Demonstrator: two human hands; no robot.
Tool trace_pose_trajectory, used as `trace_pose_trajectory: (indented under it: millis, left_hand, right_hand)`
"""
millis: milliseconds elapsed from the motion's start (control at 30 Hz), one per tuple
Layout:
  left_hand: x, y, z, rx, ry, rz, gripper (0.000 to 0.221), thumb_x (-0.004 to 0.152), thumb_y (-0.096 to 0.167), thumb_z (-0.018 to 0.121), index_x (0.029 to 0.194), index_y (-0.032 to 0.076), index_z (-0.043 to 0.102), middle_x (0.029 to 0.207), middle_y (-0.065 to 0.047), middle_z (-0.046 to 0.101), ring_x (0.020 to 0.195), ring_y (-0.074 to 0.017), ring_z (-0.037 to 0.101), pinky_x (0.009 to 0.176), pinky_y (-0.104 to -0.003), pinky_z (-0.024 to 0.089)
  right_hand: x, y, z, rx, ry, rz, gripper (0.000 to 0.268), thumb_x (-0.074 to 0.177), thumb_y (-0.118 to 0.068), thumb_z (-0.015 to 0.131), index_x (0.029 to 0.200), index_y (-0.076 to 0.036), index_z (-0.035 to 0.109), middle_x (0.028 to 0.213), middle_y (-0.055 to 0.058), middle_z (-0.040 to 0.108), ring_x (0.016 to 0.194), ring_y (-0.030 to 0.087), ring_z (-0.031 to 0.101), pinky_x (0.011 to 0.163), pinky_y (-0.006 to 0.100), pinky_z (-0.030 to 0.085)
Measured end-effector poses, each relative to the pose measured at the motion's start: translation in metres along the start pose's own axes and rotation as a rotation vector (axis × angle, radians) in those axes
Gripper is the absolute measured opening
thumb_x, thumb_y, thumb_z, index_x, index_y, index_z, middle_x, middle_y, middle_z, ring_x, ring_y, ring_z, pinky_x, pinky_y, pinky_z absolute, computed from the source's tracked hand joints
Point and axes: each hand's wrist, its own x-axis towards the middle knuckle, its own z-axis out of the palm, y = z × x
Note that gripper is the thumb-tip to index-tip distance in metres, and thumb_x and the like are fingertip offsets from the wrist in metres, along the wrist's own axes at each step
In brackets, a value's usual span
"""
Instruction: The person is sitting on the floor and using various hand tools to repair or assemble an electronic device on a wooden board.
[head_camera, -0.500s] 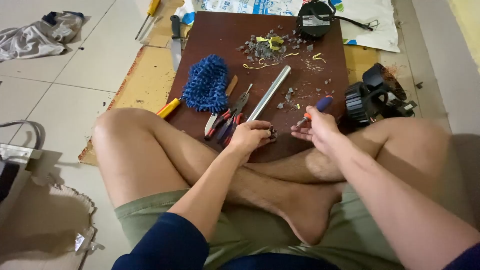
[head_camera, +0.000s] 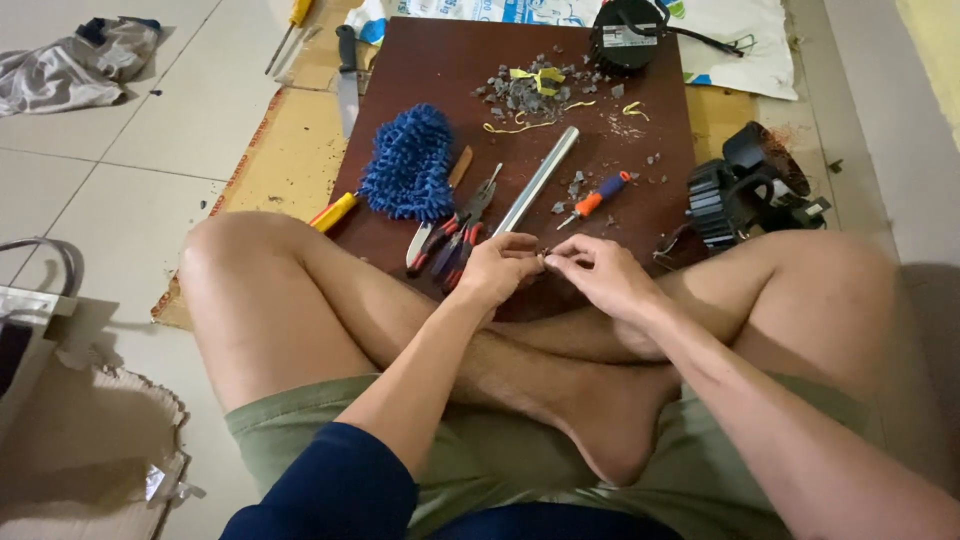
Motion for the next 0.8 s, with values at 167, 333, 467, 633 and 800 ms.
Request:
trace_pose_trajectory:
  millis: [167, 333, 467, 633, 800]
  left_hand:
    - [0.001, -0.002, 0.001, 0.164, -0.029, -0.007, 0.043, 0.073, 0.015, 0.091, 0.115, 0.016, 0.081, 0.096, -0.008, 0.078, 0.078, -0.0153, 0.076, 0.072, -0.027, 0.067]
    - [-0.008, 0.004, 0.003, 0.304, -0.052, -0.035, 0.043, 0.072, 0.020, 0.085, 0.114, 0.023, 0.082, 0.102, -0.004, 0.080, 0.084, -0.0149, 0.078, 0.079, -0.028, 0.066]
    - [0.007, -0.008, 0.000, 0.265, -0.008, -0.024, 0.039, 0.070, 0.020, 0.083, 0.109, 0.025, 0.083, 0.098, 0.000, 0.081, 0.082, -0.0117, 0.076, 0.076, -0.024, 0.065]
    - [0.014, -0.014, 0.007, -0.027, -0.006, -0.051, 0.046, 0.071, 0.002, 0.079, 0.116, 0.010, 0.080, 0.103, -0.012, 0.078, 0.086, -0.0208, 0.077, 0.078, -0.030, 0.068]
    - [-0.006, 0.012, -0.005, -0.150, 0.122, -0.054, 0.047, 0.075, 0.003, 0.079, 0.121, 0.004, 0.078, 0.106, -0.015, 0.072, 0.090, -0.0230, 0.075, 0.075, -0.033, 0.068]
  right_hand:
    - [0.004, 0.009, -0.001, -0.026, -0.003, 0.005, 0.028, 0.096, -0.043, 0.066, 0.116, -0.030, 0.080, 0.115, 0.002, 0.082, 0.125, 0.026, 0.070, 0.106, 0.046, 0.055]
    - [0.006, 0.012, 0.006, -0.106, 0.010, 0.097, 0.028, 0.089, -0.044, 0.067, 0.109, -0.029, 0.081, 0.104, 0.000, 0.083, 0.113, 0.026, 0.075, 0.097, 0.046, 0.058]
    - [0.011, 0.018, 0.005, -0.085, 0.061, 0.164, 0.033, 0.087, -0.051, 0.066, 0.110, -0.031, 0.080, 0.108, -0.002, 0.082, 0.114, 0.028, 0.074, 0.096, 0.046, 0.057]
    - [0.022, 0.031, 0.006, -0.011, 0.146, 0.185, 0.037, 0.086, -0.051, 0.068, 0.117, -0.032, 0.077, 0.116, 0.001, 0.080, 0.119, 0.028, 0.072, 0.097, 0.047, 0.055]
    - [0.013, 0.016, 0.010, -0.170, 0.082, 0.113, 0.034, 0.094, -0.024, 0.057, 0.123, -0.031, 0.075, 0.114, 0.006, 0.081, 0.114, 0.034, 0.074, 0.097, 0.051, 0.058]
